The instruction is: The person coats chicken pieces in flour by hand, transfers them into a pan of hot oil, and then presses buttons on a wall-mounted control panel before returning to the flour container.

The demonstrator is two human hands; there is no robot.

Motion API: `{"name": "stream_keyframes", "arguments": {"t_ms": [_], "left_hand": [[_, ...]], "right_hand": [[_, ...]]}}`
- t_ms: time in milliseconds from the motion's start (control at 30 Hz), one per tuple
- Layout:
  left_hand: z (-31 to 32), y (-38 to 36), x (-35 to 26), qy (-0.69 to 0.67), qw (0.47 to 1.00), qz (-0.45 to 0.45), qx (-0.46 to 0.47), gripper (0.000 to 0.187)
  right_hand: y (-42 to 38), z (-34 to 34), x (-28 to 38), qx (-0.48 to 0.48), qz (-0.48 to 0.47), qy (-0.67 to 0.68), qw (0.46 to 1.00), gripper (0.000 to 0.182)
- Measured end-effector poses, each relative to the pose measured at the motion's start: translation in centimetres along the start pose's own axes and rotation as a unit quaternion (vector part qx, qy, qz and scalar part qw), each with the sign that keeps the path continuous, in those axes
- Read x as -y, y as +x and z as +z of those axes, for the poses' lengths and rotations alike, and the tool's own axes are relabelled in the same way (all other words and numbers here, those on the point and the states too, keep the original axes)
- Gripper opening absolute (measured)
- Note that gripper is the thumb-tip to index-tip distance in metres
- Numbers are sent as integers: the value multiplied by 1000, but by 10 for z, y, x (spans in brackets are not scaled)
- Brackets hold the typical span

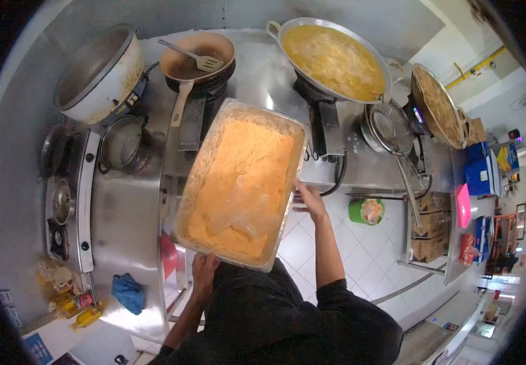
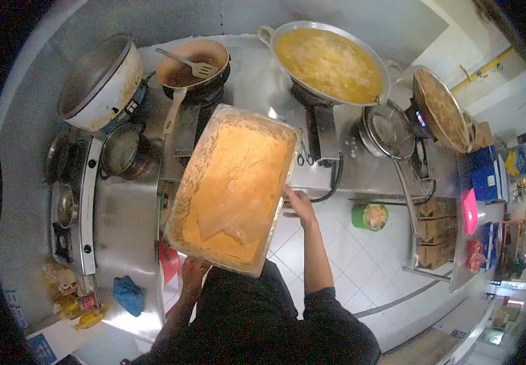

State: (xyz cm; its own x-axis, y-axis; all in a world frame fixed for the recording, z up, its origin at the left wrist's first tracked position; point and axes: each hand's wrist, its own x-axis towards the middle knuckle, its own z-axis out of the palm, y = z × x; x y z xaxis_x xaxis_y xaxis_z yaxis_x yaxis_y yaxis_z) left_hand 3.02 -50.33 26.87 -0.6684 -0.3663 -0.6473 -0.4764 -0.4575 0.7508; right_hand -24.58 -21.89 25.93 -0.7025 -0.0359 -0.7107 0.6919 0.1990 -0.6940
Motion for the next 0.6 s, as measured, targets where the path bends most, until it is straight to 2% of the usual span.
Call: {"name": "stream_keyframes", "arguments": {"t_ms": [67,167,267,333,433,467,567,600], "left_hand": [[-1,-11,5,-17,1000,12,-11,12],[5,-27,10,-10,997,64,-39,26],[-4,-35,26,10,998,38,-57,24],[-19,-26,36,6,999,5,-41,26],[-26,-38,44,68,991,101,52,28],[-10,-60,32,-45,996,73,35,31],[-24,-101,38,-56,993,99,11,36],[-46,-99,45,-31,996,78,35,43]], "right_hand": [[-21,-1,-20,55,-7,-28,998,71],[-47,-1,-42,120,-53,-36,991,57],[-37,3,-63,142,-101,-36,984,44],[-25,4,-76,137,-129,-15,982,33],[-40,2,-89,91,-158,21,983,27],[-55,2,-97,76,-165,45,982,25],[-113,-6,-141,43,-174,109,978,20],[-121,-6,-163,35,-179,119,976,19]]}}
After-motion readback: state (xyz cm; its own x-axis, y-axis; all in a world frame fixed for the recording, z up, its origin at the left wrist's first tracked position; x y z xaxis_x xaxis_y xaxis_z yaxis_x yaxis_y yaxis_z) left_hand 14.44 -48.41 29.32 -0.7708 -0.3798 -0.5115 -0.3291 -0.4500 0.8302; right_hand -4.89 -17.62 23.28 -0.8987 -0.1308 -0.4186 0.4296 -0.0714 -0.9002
